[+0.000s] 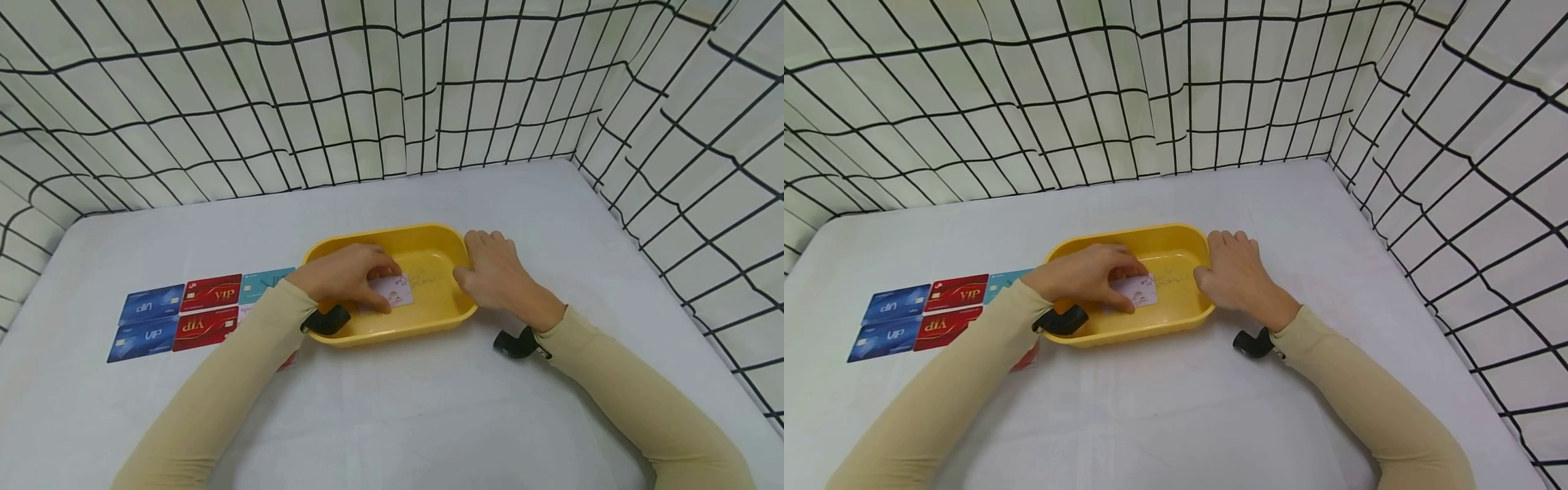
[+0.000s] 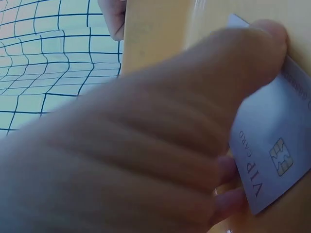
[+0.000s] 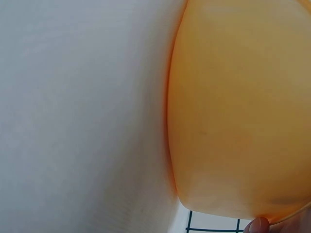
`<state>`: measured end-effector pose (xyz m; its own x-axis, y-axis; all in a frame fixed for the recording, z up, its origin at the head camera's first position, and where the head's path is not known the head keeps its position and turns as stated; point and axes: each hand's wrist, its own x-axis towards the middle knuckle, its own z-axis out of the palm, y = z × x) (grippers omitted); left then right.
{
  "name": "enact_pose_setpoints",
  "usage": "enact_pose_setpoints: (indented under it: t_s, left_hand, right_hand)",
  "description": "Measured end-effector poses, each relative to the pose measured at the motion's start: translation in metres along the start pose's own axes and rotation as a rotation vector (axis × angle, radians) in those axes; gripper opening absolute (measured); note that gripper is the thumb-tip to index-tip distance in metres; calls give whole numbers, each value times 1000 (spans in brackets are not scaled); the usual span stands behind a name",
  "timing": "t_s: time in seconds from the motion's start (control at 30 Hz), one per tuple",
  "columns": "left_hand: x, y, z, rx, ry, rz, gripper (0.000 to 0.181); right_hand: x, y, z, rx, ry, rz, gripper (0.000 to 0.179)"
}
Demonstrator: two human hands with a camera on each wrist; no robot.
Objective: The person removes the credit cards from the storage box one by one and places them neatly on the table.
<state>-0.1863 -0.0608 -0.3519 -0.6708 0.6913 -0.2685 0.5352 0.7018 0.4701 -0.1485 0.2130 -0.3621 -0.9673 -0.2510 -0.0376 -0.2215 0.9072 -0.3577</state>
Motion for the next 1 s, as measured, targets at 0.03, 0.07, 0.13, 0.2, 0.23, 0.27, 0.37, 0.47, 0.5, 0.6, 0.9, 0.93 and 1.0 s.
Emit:
enact_pose_setpoints:
  t_s: [0.03,0.07,0.13,0.2,0.23,0.27,0.37,0.47,0.5,0.6,0.9,0.93,1.0]
  left_hand:
    - [-1,0,0,-2,-7,4,59]
    - [-1,0,0,-2,-12,11,59]
    - [-2,0,0,-2,-21,28,59]
    - [-3,1,0,-2,-28,45,61]
    - [-3,1,0,-3,-31,51,62]
    - [-3,0,0,-2,-36,56,63]
    - [-3,0,-1,-4,-51,54,65]
    - [-4,0,-1,-14,-66,39,64]
    - [-4,0,-2,-20,-70,34,63]
    - [-4,3,-4,-36,-72,17,62]
    - [-3,10,-6,-6,-44,-51,54]
    - [-3,10,-6,6,-45,-59,54]
    - [-3,11,-6,32,-45,-73,54]
  right_hand:
    - [0,0,0,-1,-1,1,26]
    - [0,-1,0,-1,-2,1,26]
    - [0,-1,-1,-6,-4,0,26]
    - [0,-1,-1,-8,-4,-1,27]
    - [0,-1,-1,-9,-4,-2,27]
    - [0,-1,-1,-9,-4,-2,28]
    - [-1,-2,-1,-8,-6,-1,28]
    - [-1,-2,-1,-6,-8,-1,28]
    - [-1,-3,-1,-5,-9,-2,27]
    - [-2,-3,-2,-1,-5,-3,27]
    - [-1,-2,-1,-10,-8,2,30]
    - [-1,-2,-1,-11,-8,2,31]
    - [-1,-3,-1,-13,-10,3,31]
